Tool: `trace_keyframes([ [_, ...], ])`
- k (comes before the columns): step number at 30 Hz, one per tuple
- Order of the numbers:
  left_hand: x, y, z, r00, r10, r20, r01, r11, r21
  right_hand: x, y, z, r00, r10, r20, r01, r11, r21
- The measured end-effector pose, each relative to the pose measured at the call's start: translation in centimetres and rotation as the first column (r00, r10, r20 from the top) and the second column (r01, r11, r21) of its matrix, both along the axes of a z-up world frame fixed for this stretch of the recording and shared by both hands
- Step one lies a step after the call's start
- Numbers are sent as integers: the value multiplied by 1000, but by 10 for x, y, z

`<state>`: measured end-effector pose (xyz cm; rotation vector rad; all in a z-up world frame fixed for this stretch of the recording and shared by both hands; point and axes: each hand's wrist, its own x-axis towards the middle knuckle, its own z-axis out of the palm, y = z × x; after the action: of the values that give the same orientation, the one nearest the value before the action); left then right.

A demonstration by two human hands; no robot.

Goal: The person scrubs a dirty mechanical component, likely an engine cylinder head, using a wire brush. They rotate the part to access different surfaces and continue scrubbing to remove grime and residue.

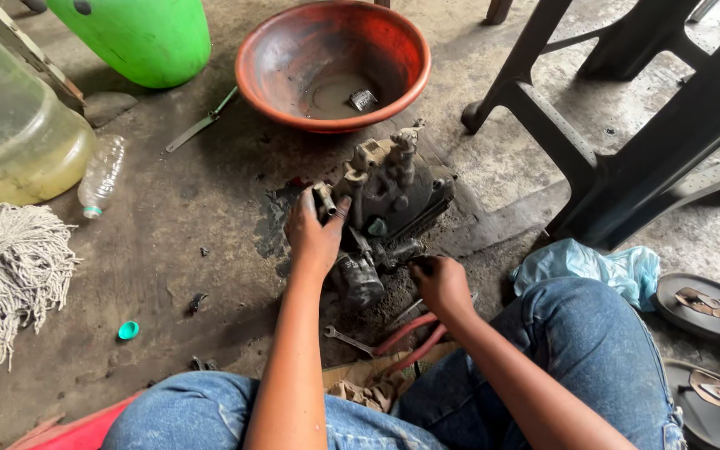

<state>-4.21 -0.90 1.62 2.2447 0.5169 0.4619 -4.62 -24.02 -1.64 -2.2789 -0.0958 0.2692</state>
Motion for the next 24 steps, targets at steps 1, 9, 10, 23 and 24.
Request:
trace_keyframes([
  [1, 3, 0, 0, 1000, 13, -27, -13, 1000, 13, 6, 2, 0, 1000, -21, -23, 20, 1000, -19],
  [9, 9, 4, -6, 1000, 1, -19, -2, 1000, -22, 9, -6, -41, 999, 11, 49, -12, 1000, 15],
  [10, 9, 3, -4, 1000, 6, -21, -6, 1000, -3, 13, -3, -34, 999, -11, -40, 10, 1000, -23],
  [23, 8, 6, -4, 999, 7, -47, -4, 999, 53, 1, 9, 0, 1000, -6, -14, 6, 1000, -10],
  [24, 4, 8, -5, 999, 7, -47, -4, 999, 48, 1, 9, -2, 1000, -14, -19, 13, 1000, -13],
])
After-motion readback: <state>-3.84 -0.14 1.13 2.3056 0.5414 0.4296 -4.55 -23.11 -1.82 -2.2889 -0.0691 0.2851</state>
